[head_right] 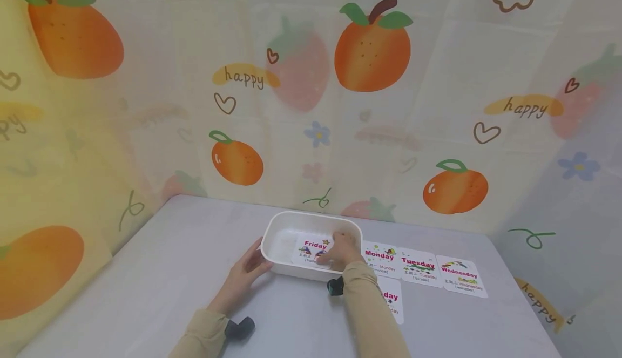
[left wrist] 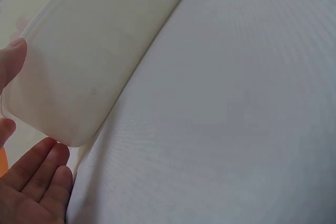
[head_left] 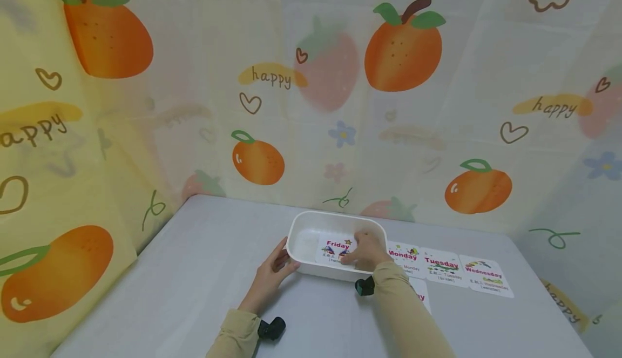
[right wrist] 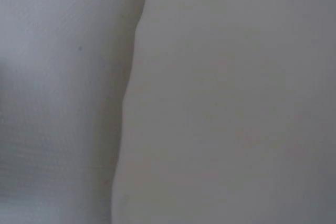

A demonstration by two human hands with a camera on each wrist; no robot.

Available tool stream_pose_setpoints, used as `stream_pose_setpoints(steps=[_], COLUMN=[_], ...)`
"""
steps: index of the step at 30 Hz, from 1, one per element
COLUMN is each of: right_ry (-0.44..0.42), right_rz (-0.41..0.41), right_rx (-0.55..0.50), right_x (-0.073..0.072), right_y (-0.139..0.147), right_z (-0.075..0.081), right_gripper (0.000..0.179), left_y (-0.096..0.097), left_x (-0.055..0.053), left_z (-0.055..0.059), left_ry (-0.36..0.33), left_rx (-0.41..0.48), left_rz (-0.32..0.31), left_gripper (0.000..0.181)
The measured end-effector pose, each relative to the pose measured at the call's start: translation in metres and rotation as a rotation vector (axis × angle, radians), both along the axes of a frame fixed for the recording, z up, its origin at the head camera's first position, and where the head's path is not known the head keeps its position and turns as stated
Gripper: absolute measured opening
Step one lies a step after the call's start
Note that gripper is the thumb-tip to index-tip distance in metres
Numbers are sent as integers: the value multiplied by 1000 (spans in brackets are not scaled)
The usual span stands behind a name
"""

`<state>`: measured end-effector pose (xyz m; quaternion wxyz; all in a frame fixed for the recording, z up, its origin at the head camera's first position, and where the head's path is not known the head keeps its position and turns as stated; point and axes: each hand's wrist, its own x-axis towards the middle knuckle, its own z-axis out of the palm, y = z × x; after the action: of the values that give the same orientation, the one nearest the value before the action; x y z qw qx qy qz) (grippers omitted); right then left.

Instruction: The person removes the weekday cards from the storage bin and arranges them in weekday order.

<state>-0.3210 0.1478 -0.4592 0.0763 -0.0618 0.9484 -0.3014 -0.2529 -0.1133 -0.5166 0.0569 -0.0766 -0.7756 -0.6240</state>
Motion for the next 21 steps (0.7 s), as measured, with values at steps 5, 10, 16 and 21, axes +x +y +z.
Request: stream_pose_setpoints(steps=[5, 10, 16, 21], right_ry=[7, 12, -4, 17], right_rz=[-10, -5, -16, -28], right_rx=[16, 27, 34, 27], right_x=[1, 0, -3, -6], right_y=[-1, -1, 0, 1], right_z=[2, -1, -8, -11], right_gripper=[93, 94, 90, 87], left_y=[0, -1, 0, 0], left_x=[1, 3, 4, 4], left_z=[1, 3, 7, 7], left_ry=[7, -8, 6, 12], left_rx=[-1, -1, -5, 5], left_rz=[-6, -7, -4, -21], left_gripper=[75, 76, 78, 78])
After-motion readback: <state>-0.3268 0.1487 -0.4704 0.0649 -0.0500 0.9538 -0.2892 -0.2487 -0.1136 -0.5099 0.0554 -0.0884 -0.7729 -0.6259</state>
